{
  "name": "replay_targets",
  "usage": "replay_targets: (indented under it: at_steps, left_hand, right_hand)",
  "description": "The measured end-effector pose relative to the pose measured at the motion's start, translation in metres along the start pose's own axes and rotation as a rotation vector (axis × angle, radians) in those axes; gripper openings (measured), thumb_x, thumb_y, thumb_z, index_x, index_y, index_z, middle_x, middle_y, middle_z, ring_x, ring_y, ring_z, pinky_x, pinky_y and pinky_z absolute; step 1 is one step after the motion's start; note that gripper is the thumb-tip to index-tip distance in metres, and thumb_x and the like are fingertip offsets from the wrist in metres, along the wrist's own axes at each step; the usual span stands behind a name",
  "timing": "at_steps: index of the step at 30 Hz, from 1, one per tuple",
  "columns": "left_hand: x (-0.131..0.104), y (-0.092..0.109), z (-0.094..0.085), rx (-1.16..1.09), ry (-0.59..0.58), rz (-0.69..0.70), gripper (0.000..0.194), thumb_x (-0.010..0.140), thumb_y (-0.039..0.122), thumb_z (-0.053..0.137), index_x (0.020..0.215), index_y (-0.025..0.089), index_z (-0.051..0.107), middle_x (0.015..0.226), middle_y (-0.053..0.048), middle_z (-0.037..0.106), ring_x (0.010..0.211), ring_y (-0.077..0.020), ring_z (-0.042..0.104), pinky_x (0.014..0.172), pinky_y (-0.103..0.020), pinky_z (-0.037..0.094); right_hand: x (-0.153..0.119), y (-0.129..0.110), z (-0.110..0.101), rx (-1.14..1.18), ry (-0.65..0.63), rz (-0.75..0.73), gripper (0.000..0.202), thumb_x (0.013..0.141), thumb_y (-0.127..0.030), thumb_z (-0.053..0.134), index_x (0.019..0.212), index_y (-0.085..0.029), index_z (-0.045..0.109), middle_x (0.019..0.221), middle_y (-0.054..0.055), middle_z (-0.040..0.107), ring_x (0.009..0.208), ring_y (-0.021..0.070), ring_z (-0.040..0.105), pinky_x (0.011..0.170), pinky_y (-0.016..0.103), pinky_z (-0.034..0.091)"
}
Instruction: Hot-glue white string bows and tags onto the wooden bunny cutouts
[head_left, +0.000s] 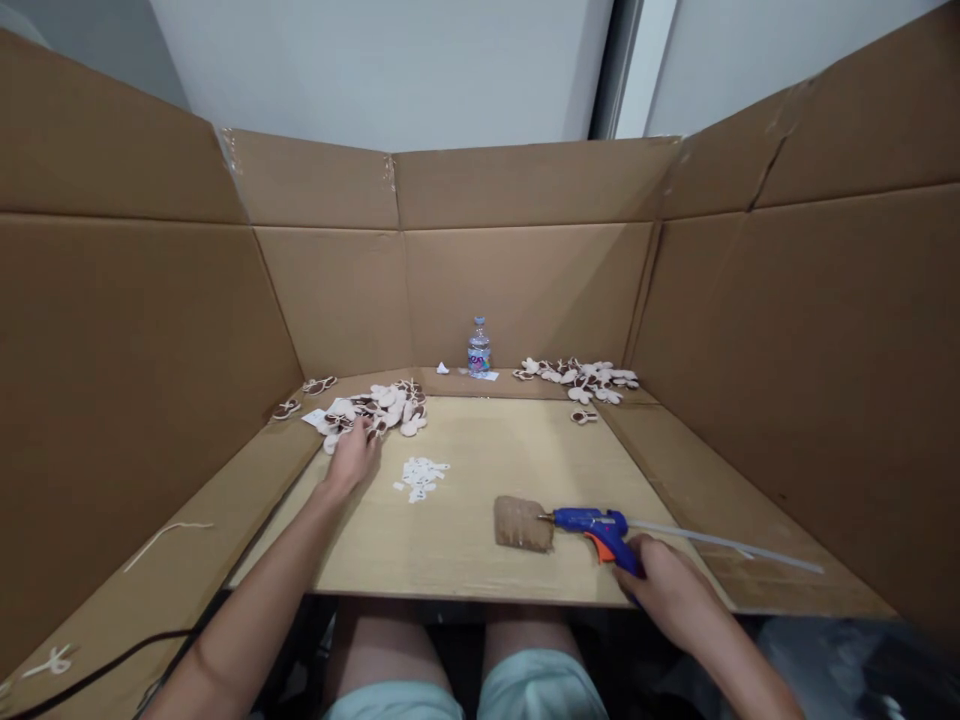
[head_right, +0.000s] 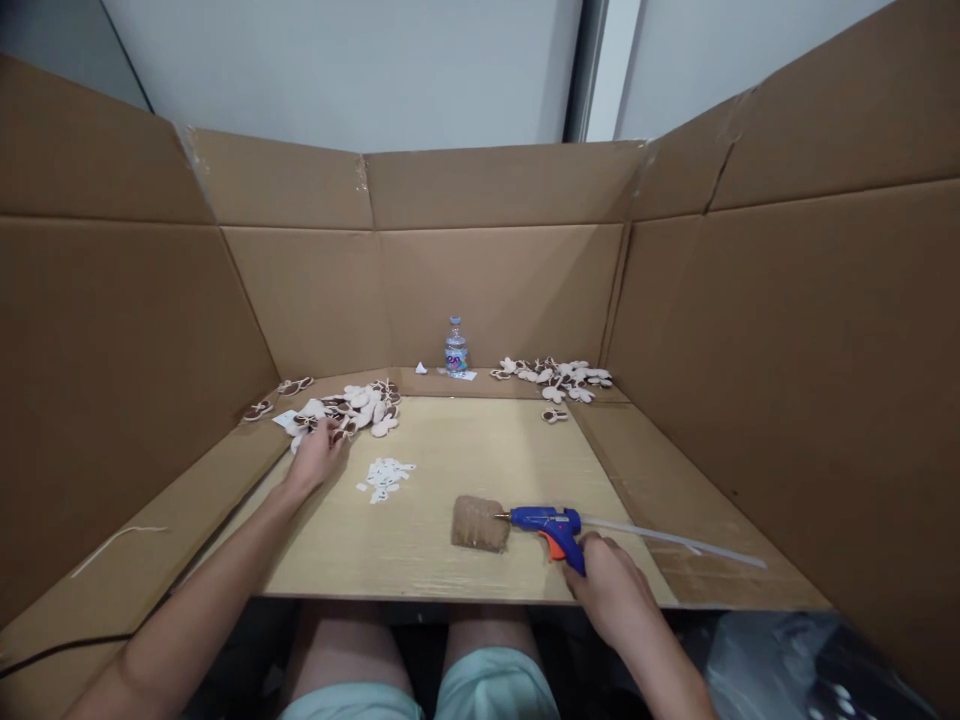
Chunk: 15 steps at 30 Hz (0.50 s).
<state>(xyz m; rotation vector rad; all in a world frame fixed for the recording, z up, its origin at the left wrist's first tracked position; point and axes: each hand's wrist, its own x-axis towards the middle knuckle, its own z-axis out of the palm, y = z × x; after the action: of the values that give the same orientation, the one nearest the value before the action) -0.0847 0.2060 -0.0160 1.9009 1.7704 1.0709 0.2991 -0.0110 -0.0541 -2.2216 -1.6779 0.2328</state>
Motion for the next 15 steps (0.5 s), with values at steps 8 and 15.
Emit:
replay_targets:
  at_steps: [8,15]
  left_hand:
    - [-0.079,0.038,0.007,-0.452,-0.103,-0.002,0.018,0.076,0.034,0.063,0.075,0.016,0.059,0.078,-0.005,0.069,0.075,-0.0195,0.067,0.07,-0.028,0.052]
    - [-0.148,0.078,0.006,-0.713,-0.284,-0.102,0.03,0.075,0.037,0.071,0.097,0.017,0.073,0.104,-0.01,0.074,0.093,-0.0242,0.069,0.085,-0.034,0.053]
  right_hand:
    - [0.009,-0.005,-0.006,-0.049,0.06,0.023,0.018,0.08,-0.022,0.043,0.078,-0.016,0.06,0.082,0.015,0.069,0.078,0.0258,0.068,0.068,0.031,0.048]
    - [-0.004,-0.02,-0.013,0.176,0.214,-0.04,0.038,0.085,-0.03,0.035,0.114,-0.011,0.052,0.08,0.012,0.071,0.072,0.026,0.068,0.063,0.032,0.05]
